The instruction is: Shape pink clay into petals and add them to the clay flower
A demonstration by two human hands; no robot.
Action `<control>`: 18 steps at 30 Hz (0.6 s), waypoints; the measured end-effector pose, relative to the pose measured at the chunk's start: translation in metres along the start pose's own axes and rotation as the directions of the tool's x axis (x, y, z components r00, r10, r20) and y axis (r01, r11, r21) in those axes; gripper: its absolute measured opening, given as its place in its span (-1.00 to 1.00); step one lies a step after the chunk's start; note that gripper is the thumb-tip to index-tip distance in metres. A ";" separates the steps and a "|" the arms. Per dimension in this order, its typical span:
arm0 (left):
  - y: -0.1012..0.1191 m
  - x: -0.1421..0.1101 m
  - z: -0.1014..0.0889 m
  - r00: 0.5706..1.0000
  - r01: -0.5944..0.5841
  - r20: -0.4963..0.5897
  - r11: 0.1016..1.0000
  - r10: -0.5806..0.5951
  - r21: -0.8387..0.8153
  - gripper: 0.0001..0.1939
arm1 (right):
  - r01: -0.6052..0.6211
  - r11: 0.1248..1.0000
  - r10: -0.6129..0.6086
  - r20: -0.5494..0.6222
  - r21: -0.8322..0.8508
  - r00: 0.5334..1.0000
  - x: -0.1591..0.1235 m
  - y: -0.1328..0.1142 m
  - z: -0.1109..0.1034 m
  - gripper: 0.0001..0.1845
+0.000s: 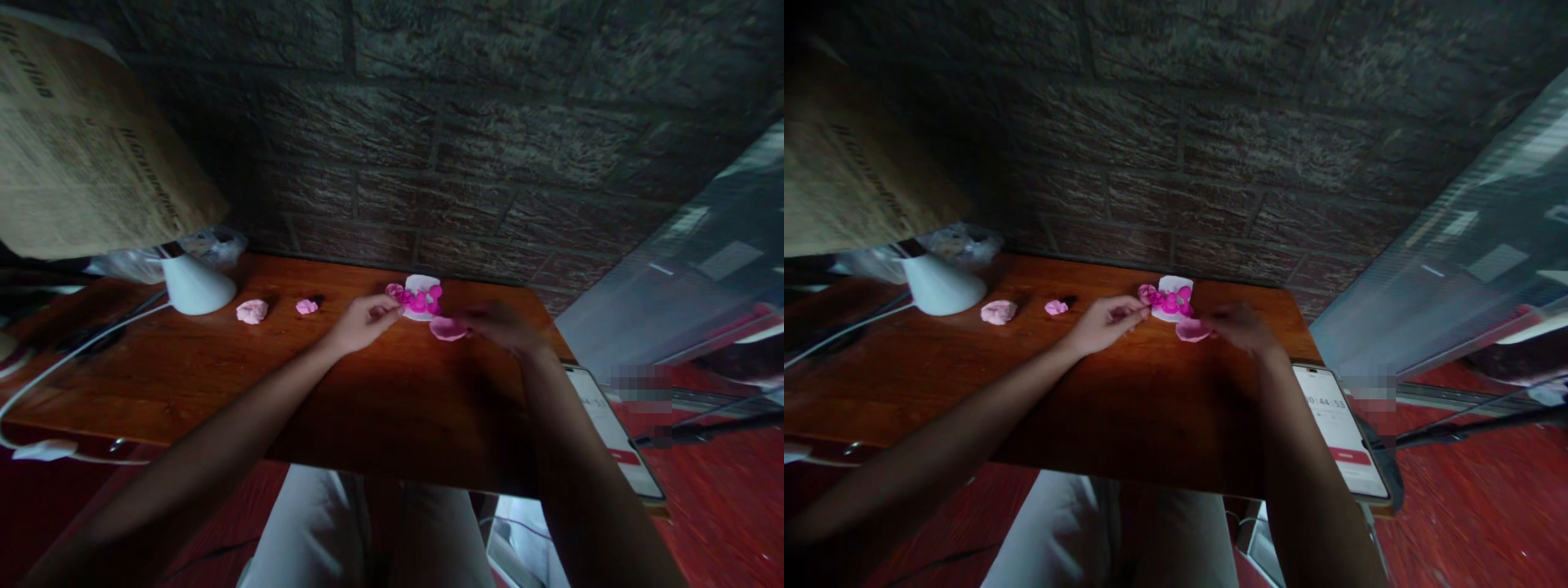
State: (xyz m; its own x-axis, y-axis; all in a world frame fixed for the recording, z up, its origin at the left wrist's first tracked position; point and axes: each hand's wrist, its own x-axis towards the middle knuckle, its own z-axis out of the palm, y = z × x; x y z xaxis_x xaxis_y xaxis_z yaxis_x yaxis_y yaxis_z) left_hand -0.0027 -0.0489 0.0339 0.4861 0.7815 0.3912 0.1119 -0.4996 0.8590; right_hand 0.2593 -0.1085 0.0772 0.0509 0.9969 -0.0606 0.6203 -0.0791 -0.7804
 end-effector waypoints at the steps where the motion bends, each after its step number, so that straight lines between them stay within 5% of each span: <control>1: 0.000 0.000 0.000 0.998 0.027 0.056 0.999 -0.024 -0.038 -0.72 | 0.029 0.999 -0.031 0.048 0.045 0.998 -0.001 -0.003 0.005 -0.84; 4: -0.001 -0.001 -0.001 0.978 0.120 0.182 0.987 -0.099 -0.106 -0.66 | -0.015 0.983 -0.003 0.096 0.184 0.995 -0.001 -0.010 0.025 -0.84; 9: -0.007 0.001 -0.004 0.966 0.171 0.219 0.975 -0.138 -0.140 -0.66 | -0.108 0.923 0.045 0.175 0.368 0.984 0.001 -0.013 0.046 -0.87; 13: -0.016 0.003 -0.003 0.980 0.127 0.173 0.982 -0.102 -0.139 -0.78 | -0.083 0.949 0.015 0.220 0.305 0.975 -0.002 -0.016 0.052 -0.92; 18: -0.016 0.003 -0.004 0.991 0.075 0.106 0.997 -0.078 0.033 -0.82 | 0.002 0.992 -0.012 0.077 0.124 0.997 -0.001 -0.016 0.060 -0.84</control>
State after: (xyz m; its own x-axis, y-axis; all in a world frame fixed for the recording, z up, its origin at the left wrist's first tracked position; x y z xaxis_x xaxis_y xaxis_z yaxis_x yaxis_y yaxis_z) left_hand -0.0059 -0.0371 0.0228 0.5647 0.7743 0.2856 0.1765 -0.4513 0.8747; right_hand 0.2024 -0.1086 0.0527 -0.0169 0.9949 -0.0993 0.5187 -0.0762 -0.8515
